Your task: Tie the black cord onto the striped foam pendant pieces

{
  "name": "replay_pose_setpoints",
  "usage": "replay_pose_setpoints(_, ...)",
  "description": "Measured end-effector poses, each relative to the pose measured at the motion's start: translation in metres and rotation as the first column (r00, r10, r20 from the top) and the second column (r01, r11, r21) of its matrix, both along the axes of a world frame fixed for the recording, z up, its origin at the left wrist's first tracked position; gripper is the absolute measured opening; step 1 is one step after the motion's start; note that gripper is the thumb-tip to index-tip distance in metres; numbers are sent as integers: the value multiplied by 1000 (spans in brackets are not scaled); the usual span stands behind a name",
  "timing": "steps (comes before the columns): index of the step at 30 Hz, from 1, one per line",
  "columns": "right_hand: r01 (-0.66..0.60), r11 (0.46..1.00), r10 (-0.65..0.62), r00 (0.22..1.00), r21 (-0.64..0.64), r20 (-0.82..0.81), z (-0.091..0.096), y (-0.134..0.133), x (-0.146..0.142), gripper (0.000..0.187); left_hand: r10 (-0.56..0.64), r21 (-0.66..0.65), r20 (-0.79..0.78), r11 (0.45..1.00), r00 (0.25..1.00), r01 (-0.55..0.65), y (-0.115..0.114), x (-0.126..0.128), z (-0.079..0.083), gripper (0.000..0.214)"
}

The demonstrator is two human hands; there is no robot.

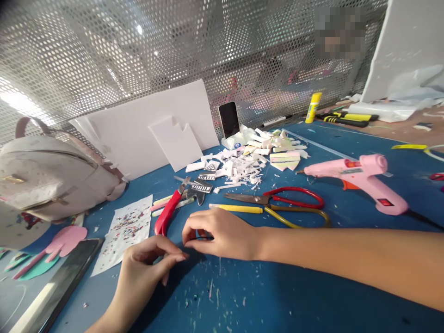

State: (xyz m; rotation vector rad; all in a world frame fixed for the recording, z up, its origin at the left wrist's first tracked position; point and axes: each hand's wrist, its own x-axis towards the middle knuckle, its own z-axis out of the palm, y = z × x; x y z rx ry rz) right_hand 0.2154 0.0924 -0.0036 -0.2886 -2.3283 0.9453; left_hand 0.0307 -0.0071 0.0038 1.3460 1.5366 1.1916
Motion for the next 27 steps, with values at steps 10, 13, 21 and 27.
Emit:
replay_pose_setpoints(10, 152, 934, -197, 974, -325, -109, 4, 2, 0, 8, -440, 109, -258, 871, 860, 478, -4, 3, 4, 20)
replay_pose_setpoints(13, 135, 939, -178, 978, -317, -112, 3, 3, -1, 8, -510, 172, -378, 782, 773, 599, -3, 7, -1, 15)
replay_pose_setpoints(21, 127, 941, -167, 981, -314, -103, 4, 1, 0, 8, -444, 179, -535, 771, 718, 611, -8, 12, -11, 2)
replay_pose_setpoints(27, 127, 946, -162, 982, -298, -96, 3, 1, 0, 8, -436, 166, -524, 791, 732, 589, -9, 12, -12, 8)
